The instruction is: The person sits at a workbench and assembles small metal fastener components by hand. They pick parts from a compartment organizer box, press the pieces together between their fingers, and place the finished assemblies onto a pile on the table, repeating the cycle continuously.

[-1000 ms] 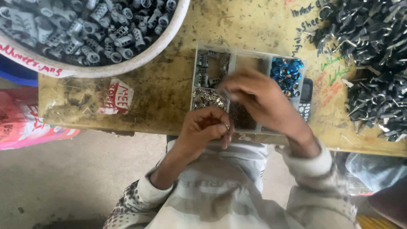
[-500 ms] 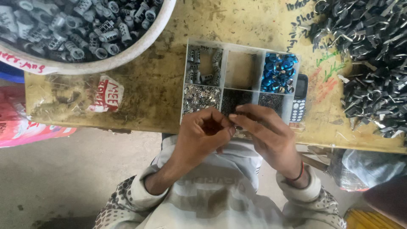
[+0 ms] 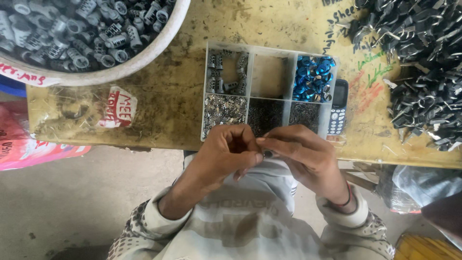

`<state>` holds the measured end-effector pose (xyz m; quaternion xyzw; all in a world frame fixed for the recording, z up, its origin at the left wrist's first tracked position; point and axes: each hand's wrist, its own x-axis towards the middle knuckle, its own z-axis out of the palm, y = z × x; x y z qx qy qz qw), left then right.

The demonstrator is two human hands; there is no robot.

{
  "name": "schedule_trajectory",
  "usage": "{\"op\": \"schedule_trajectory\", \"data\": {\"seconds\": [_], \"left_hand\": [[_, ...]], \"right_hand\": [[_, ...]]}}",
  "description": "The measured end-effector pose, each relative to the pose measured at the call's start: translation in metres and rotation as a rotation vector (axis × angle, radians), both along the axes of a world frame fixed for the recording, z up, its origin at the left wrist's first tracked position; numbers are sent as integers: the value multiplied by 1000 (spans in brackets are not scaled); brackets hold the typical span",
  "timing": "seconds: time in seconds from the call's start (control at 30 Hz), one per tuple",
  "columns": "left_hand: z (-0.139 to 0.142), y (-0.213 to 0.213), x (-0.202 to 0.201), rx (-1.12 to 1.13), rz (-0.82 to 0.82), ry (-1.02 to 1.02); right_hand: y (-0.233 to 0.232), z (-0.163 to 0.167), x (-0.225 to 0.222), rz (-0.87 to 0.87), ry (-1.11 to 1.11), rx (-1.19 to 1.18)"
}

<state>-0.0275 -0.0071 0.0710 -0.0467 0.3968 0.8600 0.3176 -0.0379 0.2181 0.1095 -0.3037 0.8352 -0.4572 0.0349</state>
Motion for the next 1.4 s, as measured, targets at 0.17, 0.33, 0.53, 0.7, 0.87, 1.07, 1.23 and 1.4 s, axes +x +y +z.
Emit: {"op": "schedule_trajectory", "data": {"seconds": [0.17, 0.33, 0.53, 0.7, 0.87, 1.07, 1.23, 1.4], "left_hand": [[-3, 2, 0, -102, 26, 8], [2, 9, 6, -355, 140, 223], [8, 25, 14, -484, 326, 655], [-1, 17, 19, -434, 339, 596], [-10, 16, 22, -300, 226, 589], [-19, 11, 15, -290, 191, 577], [-28, 17, 7, -303, 133, 556], [-31, 14, 2, -342, 150, 596]], "right_hand": [[-1, 0, 2, -15, 136, 59], [3, 0, 3, -4, 250, 166], [-25, 4, 11, -235, 182, 222], [3, 10, -20, 17, -158, 141], [30, -24, -63, -539, 195, 374], [23, -30, -67, -531, 184, 318], [18, -28, -73, -502, 251, 445], [22, -27, -82, -481, 233, 379]]}}
